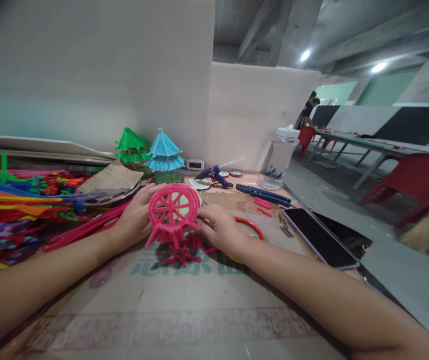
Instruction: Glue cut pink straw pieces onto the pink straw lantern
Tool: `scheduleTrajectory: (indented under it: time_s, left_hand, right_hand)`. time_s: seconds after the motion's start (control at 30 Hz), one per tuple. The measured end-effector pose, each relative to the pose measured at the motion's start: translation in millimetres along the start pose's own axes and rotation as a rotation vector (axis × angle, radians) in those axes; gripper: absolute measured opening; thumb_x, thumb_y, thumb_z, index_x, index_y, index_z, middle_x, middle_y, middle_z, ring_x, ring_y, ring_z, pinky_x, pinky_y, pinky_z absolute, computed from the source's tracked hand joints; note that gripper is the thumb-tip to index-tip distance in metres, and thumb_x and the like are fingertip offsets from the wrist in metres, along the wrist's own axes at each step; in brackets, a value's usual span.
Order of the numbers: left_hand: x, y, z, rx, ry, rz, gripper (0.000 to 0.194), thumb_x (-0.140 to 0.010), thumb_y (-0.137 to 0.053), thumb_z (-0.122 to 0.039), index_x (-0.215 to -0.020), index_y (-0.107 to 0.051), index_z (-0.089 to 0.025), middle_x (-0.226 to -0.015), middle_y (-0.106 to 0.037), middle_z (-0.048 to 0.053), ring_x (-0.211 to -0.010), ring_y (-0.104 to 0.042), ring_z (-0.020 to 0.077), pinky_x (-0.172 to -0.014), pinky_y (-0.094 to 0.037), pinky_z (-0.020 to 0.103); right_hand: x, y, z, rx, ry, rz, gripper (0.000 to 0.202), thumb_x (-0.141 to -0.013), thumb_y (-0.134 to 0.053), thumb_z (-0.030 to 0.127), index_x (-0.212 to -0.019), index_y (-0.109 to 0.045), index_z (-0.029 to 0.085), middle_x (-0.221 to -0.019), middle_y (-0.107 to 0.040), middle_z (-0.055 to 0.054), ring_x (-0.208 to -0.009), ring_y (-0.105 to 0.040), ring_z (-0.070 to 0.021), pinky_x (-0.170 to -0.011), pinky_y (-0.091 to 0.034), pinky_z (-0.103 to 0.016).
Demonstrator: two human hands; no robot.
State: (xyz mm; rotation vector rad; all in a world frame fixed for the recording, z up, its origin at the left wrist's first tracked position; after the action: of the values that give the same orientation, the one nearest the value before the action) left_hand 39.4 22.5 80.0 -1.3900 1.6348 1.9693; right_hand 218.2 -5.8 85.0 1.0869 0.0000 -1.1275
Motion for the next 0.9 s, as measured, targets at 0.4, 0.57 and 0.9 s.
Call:
scheduleTrajectory:
  time_s: [0.4, 0.57, 0.9]
  left_hand:
    - [-3.1, 4.1, -6.3, -0.015, -0.036, -0.046, 0.041, -0.097, -0.066, -0.031, -0.138, -0.064, -0.027, -0.144, -0.063, 0.012, -0.135, -0.057, 0.0309, -0.118, -0.043, 0.056]
    - [-1.0, 2.2, -3.6, -0.054, -0.016, -0.001, 0.033, -0.098, -0.063, -0.027, -0.131, -0.069, -0.027, -0.149, -0.06, 0.011, -0.139, -0.054, 0.0288, -0.123, -0.036, 0.055]
    - [-2.7, 0.5, -1.9, -0.038, -0.008, 0.023, 0.032, -0.102, -0.051, -0.024, -0.128, -0.068, -0.024, -0.145, -0.062, 0.011, -0.136, -0.055, 0.0279, -0.121, -0.036, 0.055]
  right_hand:
    - [-1.0, -1.5, 5.1, 0.028, 0.051, 0.018, 0.02, -0.103, -0.058, 0.023, -0.104, -0.077, 0.023, -0.103, -0.079, -0.008, -0.097, -0.069, -0.0244, -0.089, -0.052, -0.037]
    - [-0.7, -0.4, -1.8, 0.018, 0.007, -0.02, 0.022, -0.104, -0.057, 0.03, -0.097, -0.076, 0.021, -0.099, -0.077, -0.01, -0.102, -0.069, -0.0272, -0.094, -0.053, -0.04]
    - [-3.6, -8.1, -2.7, 0.012, -0.025, 0.052, 0.022, -0.103, -0.057, 0.028, -0.103, -0.079, 0.023, -0.1, -0.079, -0.009, -0.097, -0.07, -0.0259, -0.095, -0.055, -0.04]
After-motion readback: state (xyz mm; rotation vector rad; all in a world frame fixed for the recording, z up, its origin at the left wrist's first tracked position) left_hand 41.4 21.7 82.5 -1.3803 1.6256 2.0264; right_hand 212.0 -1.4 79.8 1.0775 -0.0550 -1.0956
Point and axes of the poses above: each hand's wrist, its own x-axis away from the middle knuckle, its own y-axis out of the back of the hand, z = x × y, the point moved 9 cm from there along -x, towards the middle knuckle
